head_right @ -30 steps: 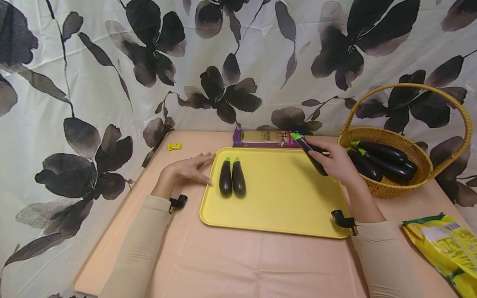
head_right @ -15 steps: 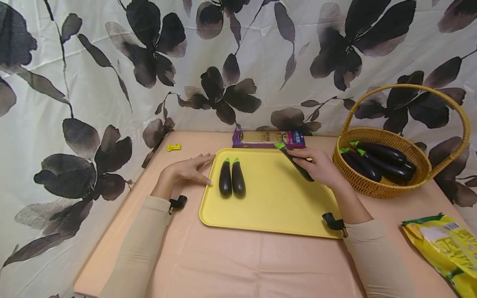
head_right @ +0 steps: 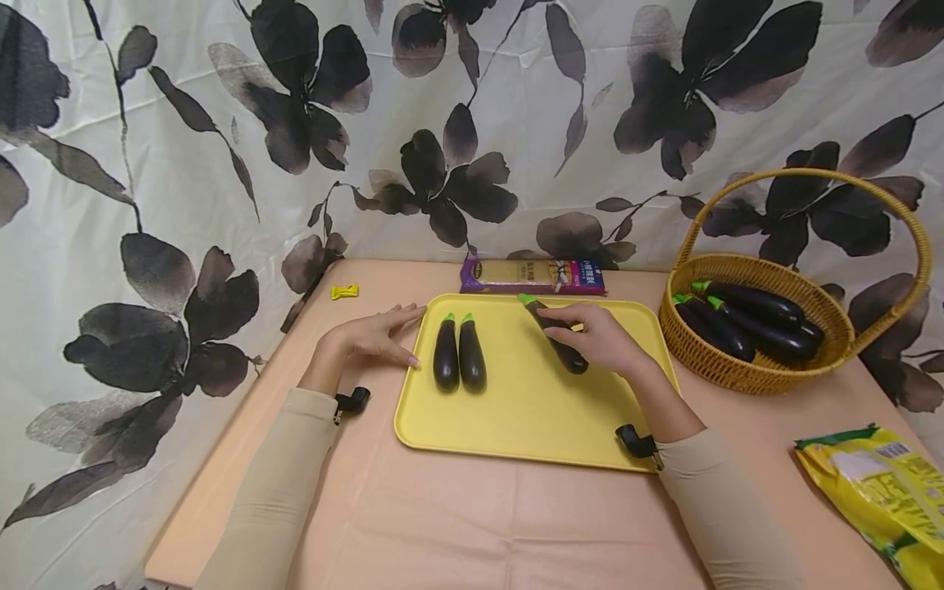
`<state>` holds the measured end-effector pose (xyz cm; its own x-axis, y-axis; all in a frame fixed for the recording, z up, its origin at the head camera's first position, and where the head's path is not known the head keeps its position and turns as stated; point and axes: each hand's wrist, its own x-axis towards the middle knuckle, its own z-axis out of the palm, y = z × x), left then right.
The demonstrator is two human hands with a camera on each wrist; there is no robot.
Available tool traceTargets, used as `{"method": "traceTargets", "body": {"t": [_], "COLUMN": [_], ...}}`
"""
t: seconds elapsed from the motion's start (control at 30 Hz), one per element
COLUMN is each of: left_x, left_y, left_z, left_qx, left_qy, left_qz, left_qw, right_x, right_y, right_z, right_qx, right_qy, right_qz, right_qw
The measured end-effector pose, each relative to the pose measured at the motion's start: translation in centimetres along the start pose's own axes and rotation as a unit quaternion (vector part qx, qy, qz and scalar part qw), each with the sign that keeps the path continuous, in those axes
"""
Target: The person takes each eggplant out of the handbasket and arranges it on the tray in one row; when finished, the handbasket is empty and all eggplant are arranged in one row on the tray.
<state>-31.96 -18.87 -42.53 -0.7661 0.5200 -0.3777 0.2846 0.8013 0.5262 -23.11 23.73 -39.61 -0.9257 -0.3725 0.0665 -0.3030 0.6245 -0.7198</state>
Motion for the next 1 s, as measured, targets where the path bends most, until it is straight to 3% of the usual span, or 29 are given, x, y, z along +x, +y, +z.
{"method": "traceTargets", "body": {"t": [0.47, 0.7, 0.87, 1.0], "left_x": [-0.1, 0.0, -0.1, -0.1], "left_y": [0.3, 0.1, 0.2, 0.2], "left_z": [-0.1, -0.1, -0.2, -0.2], "left_qx": [-0.006, -0.007, -0.008, -0.002], "left_qy": [-0.003, -0.003, -0.003, -0.004], "left_qz": [0.009, 0.006, 0.006, 0.005], "left_qw": [0.9999, 1.0000, 0.9999, 1.0000], "right_x": [2.3, 3.0, 3.2, 3.3], "right_y": [-1.7, -2.7, -2.9, -3.1], "right_z": [2.8, 3.8, 4.5, 4.8], "right_qx": [0.004, -0.003, -0.015, -0.039], "right_qy": [-0.089, -0.139, -0.153, -0.157], "right_qz": [-0.020, -0.010, -0.003, -0.020], "right_qw": [0.9958, 0.9902, 0.9880, 0.9866]}}
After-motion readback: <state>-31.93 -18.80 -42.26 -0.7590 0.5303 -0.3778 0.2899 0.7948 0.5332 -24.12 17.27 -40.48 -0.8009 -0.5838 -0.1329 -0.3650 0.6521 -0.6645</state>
